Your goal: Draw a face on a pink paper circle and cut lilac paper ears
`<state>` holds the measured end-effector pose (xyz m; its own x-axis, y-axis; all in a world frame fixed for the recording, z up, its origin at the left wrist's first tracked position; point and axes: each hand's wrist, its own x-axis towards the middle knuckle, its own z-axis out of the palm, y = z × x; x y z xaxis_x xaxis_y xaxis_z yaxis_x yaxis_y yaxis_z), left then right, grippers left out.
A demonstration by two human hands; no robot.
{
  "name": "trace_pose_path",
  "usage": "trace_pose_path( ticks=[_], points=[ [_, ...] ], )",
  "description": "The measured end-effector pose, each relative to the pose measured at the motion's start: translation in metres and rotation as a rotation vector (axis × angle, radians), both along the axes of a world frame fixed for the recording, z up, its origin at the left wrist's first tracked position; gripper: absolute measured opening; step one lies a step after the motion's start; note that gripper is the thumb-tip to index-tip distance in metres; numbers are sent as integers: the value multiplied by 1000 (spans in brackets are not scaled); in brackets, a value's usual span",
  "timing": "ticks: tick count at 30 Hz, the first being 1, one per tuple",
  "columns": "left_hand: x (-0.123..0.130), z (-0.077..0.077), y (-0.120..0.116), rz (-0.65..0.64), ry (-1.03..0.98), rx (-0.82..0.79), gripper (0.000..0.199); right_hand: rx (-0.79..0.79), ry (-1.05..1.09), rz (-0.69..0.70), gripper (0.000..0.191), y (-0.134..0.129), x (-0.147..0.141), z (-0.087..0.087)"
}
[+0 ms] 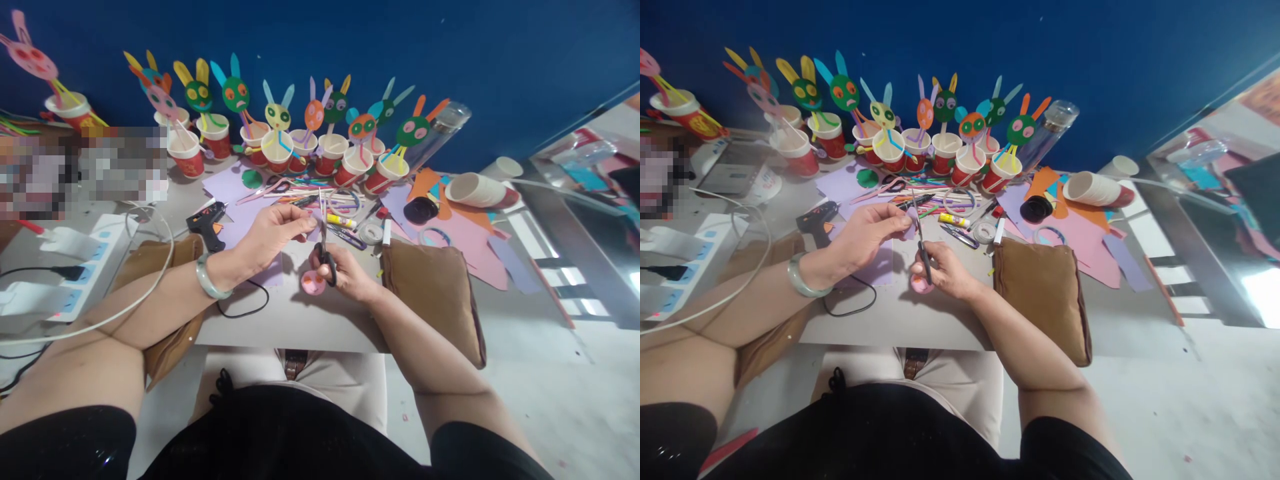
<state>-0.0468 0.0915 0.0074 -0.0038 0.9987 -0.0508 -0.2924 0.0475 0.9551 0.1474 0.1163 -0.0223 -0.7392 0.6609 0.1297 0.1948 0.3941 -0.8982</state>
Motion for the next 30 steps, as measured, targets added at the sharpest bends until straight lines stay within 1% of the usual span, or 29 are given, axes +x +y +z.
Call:
trace_pose_path(
  ticks=[15,24,30],
  points=[
    [0,1,0,16,3,-6,17,21,-21,-19,62,0,0,-2],
    [0,1,-1,17,12,-13,17,-27,-22,-32,73,-2,-2,4],
    [1,2,-1,25,10,-8,18,3,-43,-33,75,-2,-1,4]
  ],
)
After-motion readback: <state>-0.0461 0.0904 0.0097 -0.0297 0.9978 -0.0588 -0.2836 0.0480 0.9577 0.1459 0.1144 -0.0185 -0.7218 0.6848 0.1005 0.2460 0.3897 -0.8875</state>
